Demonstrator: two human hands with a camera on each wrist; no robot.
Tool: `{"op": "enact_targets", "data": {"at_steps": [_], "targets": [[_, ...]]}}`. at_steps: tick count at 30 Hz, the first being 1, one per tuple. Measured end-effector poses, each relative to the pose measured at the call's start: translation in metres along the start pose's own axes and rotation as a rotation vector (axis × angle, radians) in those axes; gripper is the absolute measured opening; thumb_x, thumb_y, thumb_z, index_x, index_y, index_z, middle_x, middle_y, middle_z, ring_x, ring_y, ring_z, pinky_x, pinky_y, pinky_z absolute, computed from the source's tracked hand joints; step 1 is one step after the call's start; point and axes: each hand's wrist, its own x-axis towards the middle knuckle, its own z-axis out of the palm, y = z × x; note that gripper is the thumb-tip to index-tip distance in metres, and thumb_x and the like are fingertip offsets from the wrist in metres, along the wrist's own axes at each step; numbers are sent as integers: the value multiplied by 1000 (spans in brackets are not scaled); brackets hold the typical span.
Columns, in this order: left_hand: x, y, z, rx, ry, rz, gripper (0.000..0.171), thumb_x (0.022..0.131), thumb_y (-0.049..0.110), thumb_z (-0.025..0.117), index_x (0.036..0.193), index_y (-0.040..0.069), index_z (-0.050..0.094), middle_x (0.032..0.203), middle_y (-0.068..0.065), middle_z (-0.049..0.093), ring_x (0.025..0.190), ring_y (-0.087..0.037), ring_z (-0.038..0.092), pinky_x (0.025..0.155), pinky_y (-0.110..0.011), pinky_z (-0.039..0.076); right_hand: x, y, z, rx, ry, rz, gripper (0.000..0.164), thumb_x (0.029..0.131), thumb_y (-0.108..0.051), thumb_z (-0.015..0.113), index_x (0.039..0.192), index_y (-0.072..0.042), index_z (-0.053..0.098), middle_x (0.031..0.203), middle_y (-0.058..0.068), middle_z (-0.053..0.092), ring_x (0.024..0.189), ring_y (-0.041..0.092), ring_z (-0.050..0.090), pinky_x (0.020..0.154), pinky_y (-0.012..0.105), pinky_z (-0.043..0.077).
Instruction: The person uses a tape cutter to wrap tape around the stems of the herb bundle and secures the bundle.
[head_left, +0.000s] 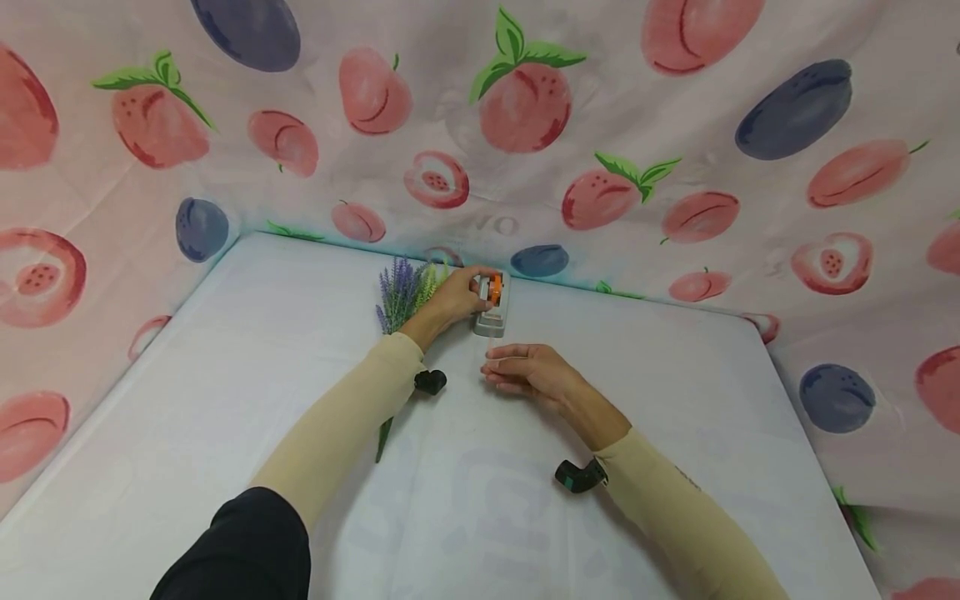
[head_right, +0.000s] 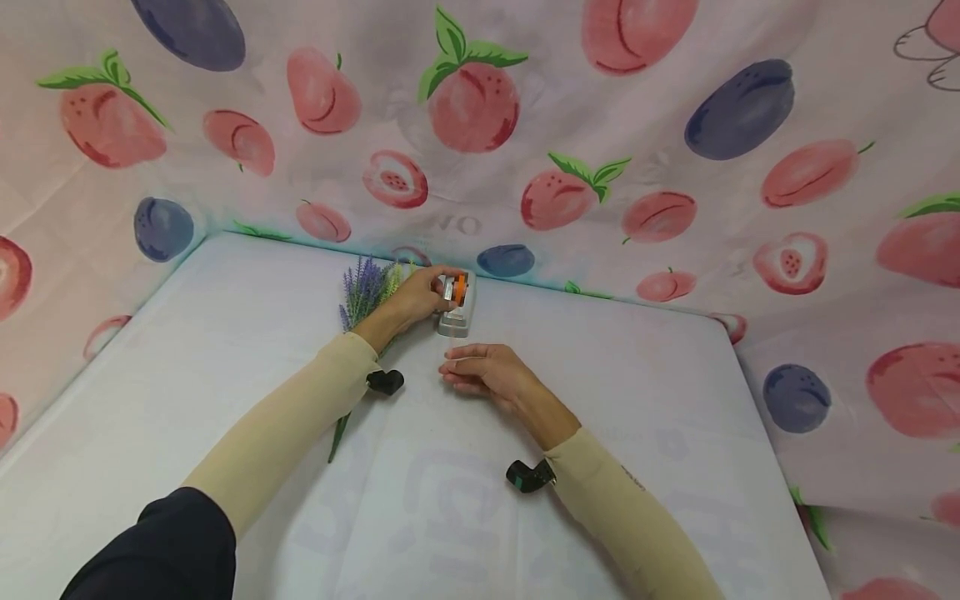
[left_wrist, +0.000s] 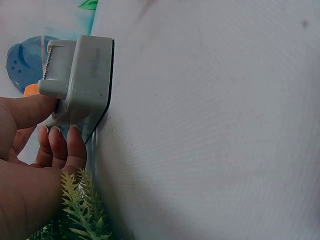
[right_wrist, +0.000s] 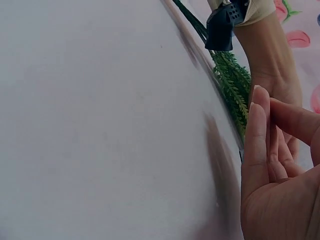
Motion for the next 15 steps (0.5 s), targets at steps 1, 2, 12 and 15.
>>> {"op": "enact_targets", "data": {"at_steps": [1, 2, 12, 15], "targets": [[0, 0, 0, 0, 0, 1, 59, 91, 0, 74, 143, 22, 59, 84, -6, 49, 66, -18, 39, 61, -31, 34, -1, 1, 1, 0, 0, 2, 39, 98, -4, 66, 134, 7, 58, 99, 6, 78, 86, 10, 75, 73, 22, 58], [0, 0, 0, 1, 0, 1, 59, 91, 0, 74, 143, 22, 59, 84, -6, 49, 66, -18, 39, 61, -31, 34, -2, 2, 1, -1, 1, 3, 39, 98, -4, 66, 134, 7, 58, 99, 6, 78, 86, 11, 75, 73, 22, 58], [1, -1, 1, 1, 2, 0, 57, 91, 0, 74, 142, 21, 59, 85, -6, 49, 66, -17, 38, 61, -31, 34, -11, 7, 5, -6, -4, 17, 36, 97, -5, 67, 131, 5, 60, 102, 8, 77, 87, 12, 75, 74, 23, 59], [1, -1, 1, 0, 5, -2, 57, 91, 0, 74, 142, 21, 60, 85, -6, 48, 66, -17, 38, 61, -31, 35, -13, 9, 6, -4, -4, 27, 35, 97, -5, 67, 130, 4, 61, 103, 9, 77, 87, 12, 75, 74, 24, 59]]}}
